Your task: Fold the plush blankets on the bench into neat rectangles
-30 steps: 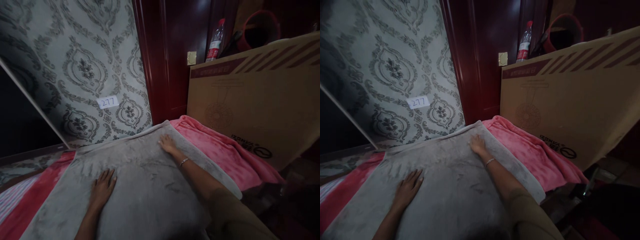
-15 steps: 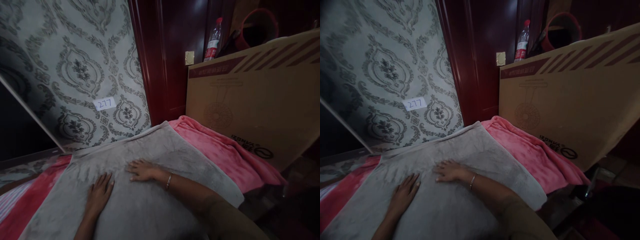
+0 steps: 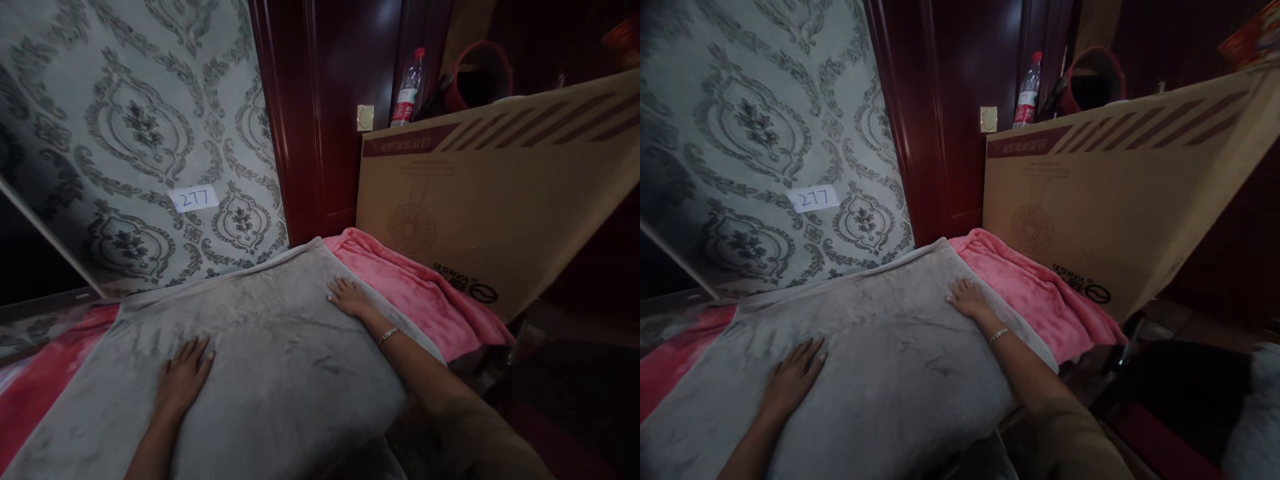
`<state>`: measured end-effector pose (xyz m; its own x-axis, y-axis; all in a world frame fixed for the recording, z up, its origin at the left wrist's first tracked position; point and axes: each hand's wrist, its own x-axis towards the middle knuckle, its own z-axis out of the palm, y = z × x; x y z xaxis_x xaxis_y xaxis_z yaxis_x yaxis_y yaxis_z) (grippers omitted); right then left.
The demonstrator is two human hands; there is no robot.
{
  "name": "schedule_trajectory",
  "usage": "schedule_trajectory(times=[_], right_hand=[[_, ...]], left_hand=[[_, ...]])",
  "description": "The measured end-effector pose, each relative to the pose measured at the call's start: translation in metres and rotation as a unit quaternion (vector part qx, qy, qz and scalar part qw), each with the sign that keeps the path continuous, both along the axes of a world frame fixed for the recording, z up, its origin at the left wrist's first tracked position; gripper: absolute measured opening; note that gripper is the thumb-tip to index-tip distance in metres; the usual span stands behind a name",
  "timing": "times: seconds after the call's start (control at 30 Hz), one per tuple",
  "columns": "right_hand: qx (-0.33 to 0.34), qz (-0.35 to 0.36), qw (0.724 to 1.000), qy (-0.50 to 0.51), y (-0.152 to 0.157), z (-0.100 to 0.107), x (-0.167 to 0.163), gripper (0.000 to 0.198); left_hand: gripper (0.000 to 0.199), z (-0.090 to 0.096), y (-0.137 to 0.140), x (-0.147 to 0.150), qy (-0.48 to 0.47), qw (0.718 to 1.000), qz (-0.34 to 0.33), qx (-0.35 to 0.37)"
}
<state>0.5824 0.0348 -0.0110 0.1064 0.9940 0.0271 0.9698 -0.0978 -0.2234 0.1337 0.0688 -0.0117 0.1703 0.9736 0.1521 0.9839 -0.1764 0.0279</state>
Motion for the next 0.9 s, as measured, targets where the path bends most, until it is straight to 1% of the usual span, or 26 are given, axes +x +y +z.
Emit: schedule_trajectory(times=[0.1, 0.2, 0.27, 0.3, 0.33, 0.4, 0.47, 0.5, 0.57, 0.63, 0.7, 0.73, 0.77, 0.83, 0.9], right_hand=[[-0.014, 0.069, 0.997, -0.005, -0.030, -0.010, -0.006, 0.062], [0.000, 0.140, 0.990, -0.002, -0.063, -0.017, -0.009, 0.065], [0.013, 0.152, 0.988, 0.001, -0.083, -0.021, -0.001, 0.065], [0.020, 0.140, 0.990, 0.002, -0.091, -0.023, 0.006, 0.063], [0.027, 0.114, 0.993, 0.002, -0.097, -0.025, 0.015, 0.061], [0.040, 0.032, 0.999, 0.007, -0.107, -0.029, 0.034, 0.058], [0.047, -0.049, 0.998, 0.017, -0.112, -0.034, 0.052, 0.058], [0.053, -0.077, 0.995, 0.024, -0.113, -0.037, 0.059, 0.058], [0.085, -0.103, 0.990, 0.042, -0.114, -0.043, 0.068, 0.059], [0.125, -0.108, 0.985, 0.058, -0.114, -0.048, 0.071, 0.058], [0.149, -0.104, 0.981, 0.072, -0.114, -0.051, 0.072, 0.055], [0.153, -0.102, 0.980, 0.077, -0.114, -0.052, 0.073, 0.054], [0.156, -0.101, 0.979, 0.083, -0.114, -0.053, 0.073, 0.053], [0.164, -0.100, 0.977, 0.097, -0.114, -0.054, 0.075, 0.051], [0.172, -0.100, 0.973, 0.114, -0.114, -0.054, 0.078, 0.051]], left_hand=[[0.058, 0.001, 0.000, 0.000, -0.005, 1.000, -0.003, -0.003], [0.059, 0.003, 0.000, 0.001, -0.009, 1.000, -0.006, -0.006], [0.059, 0.004, 0.000, 0.002, -0.011, 1.000, -0.011, -0.001], [0.059, 0.005, -0.001, 0.003, -0.012, 1.000, -0.013, 0.002], [0.059, 0.006, -0.002, 0.004, -0.012, 1.000, -0.015, 0.004], [0.059, 0.007, -0.004, 0.006, -0.011, 1.000, -0.016, 0.003], [0.059, 0.008, -0.007, 0.008, -0.009, 1.000, -0.017, 0.006], [0.059, 0.008, -0.009, 0.008, -0.008, 1.000, -0.018, 0.008], [0.059, 0.010, -0.010, 0.011, -0.007, 1.000, -0.013, 0.008], [0.060, 0.013, -0.012, 0.018, -0.009, 1.000, 0.000, -0.002], [0.061, 0.020, -0.012, 0.036, -0.013, 1.000, -0.017, -0.019], [0.060, 0.024, -0.013, 0.050, -0.013, 0.999, -0.042, -0.025], [0.059, 0.028, -0.014, 0.067, -0.012, 0.996, -0.082, -0.029], [0.058, 0.034, -0.018, 0.112, -0.001, 0.986, -0.168, -0.024], [0.058, 0.036, -0.024, 0.164, 0.006, 0.966, -0.256, -0.031]])
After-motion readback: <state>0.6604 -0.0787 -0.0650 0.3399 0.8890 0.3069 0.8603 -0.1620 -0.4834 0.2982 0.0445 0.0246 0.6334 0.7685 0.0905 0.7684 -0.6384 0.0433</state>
